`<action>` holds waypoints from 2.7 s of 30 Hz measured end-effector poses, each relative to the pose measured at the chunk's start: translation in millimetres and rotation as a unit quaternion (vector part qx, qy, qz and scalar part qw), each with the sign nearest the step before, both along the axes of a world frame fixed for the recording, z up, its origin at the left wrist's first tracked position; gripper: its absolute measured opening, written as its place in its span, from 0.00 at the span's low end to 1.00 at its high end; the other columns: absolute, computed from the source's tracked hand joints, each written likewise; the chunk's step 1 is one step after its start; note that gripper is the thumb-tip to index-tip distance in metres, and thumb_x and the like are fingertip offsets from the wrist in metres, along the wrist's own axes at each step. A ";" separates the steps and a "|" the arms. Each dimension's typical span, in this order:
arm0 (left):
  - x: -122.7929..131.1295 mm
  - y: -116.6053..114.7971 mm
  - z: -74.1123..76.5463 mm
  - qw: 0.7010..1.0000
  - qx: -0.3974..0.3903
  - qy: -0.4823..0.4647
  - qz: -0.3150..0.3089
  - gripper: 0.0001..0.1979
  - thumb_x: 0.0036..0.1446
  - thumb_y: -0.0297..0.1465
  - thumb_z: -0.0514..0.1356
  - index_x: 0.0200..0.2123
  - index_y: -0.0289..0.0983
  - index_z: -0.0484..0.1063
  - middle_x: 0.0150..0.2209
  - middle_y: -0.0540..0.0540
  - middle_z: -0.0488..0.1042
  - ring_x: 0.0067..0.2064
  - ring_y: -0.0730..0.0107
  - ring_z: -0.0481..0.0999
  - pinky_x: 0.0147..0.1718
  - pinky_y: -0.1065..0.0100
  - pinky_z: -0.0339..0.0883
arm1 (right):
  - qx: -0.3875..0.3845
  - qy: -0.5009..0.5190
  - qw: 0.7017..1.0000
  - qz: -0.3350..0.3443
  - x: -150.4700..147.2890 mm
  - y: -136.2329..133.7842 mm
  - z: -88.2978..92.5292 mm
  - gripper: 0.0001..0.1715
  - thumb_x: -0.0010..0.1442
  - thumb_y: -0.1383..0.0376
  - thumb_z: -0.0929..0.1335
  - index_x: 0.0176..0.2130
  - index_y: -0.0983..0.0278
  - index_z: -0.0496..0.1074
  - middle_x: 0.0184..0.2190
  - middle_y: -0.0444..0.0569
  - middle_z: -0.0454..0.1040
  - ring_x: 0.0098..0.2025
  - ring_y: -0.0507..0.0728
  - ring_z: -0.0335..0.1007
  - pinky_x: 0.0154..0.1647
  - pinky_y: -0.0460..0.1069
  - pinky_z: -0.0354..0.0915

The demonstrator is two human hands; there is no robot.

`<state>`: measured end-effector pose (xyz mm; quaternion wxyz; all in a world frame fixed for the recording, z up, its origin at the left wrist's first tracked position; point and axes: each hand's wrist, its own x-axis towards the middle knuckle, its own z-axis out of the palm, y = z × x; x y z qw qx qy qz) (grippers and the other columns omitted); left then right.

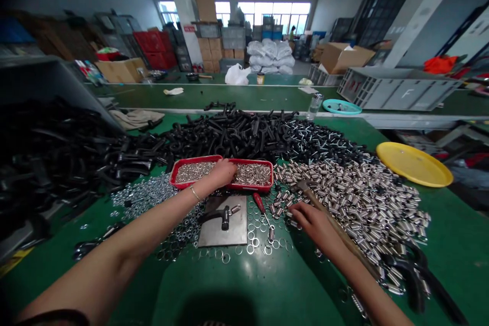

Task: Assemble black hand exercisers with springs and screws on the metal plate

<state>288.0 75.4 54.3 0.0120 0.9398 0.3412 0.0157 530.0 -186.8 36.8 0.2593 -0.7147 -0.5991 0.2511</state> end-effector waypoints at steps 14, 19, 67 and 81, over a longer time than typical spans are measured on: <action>-1.7 -13.1 -10.2 0.985 -0.017 -0.141 0.095 0.10 0.65 0.27 0.50 0.45 0.34 0.70 0.38 0.40 0.78 0.40 0.60 0.77 0.42 0.61 0.67 | -0.083 -0.261 0.958 -0.088 80.6 20.4 -33.1 0.16 0.62 0.56 0.64 0.39 0.66 0.71 0.31 0.56 0.74 0.29 0.59 0.69 0.27 0.50 0.58; -42.9 -45.4 -9.6 0.948 -0.117 -0.296 -0.001 0.06 0.65 0.29 0.55 0.40 0.37 0.72 0.41 0.45 0.76 0.45 0.65 0.75 0.46 0.65 0.66 | -0.109 -0.167 0.973 -0.118 96.4 28.2 -1.4 0.19 0.56 0.50 0.67 0.30 0.63 0.71 0.27 0.54 0.74 0.26 0.59 0.68 0.25 0.51 0.58; -79.7 -163.9 -35.9 0.932 -0.118 -0.342 0.037 0.44 0.55 0.48 0.66 0.67 0.39 0.50 0.57 0.33 0.67 0.58 0.46 0.67 0.59 0.43 0.61 | -0.004 0.419 0.905 -0.075 -168.0 55.2 -27.6 0.26 0.63 0.44 0.65 0.46 0.61 0.76 0.42 0.52 0.79 0.44 0.64 0.74 0.44 0.56 0.70; -196.3 108.4 -2.2 0.923 -0.033 -0.093 0.373 0.11 0.57 0.25 0.56 0.43 0.29 0.73 0.43 0.32 0.76 0.50 0.56 0.76 0.49 0.64 0.68 | 0.077 0.333 0.933 -0.112 -174.6 67.8 -43.3 0.22 0.61 0.42 0.63 0.44 0.52 0.73 0.28 0.49 0.72 0.25 0.61 0.68 0.20 0.54 0.66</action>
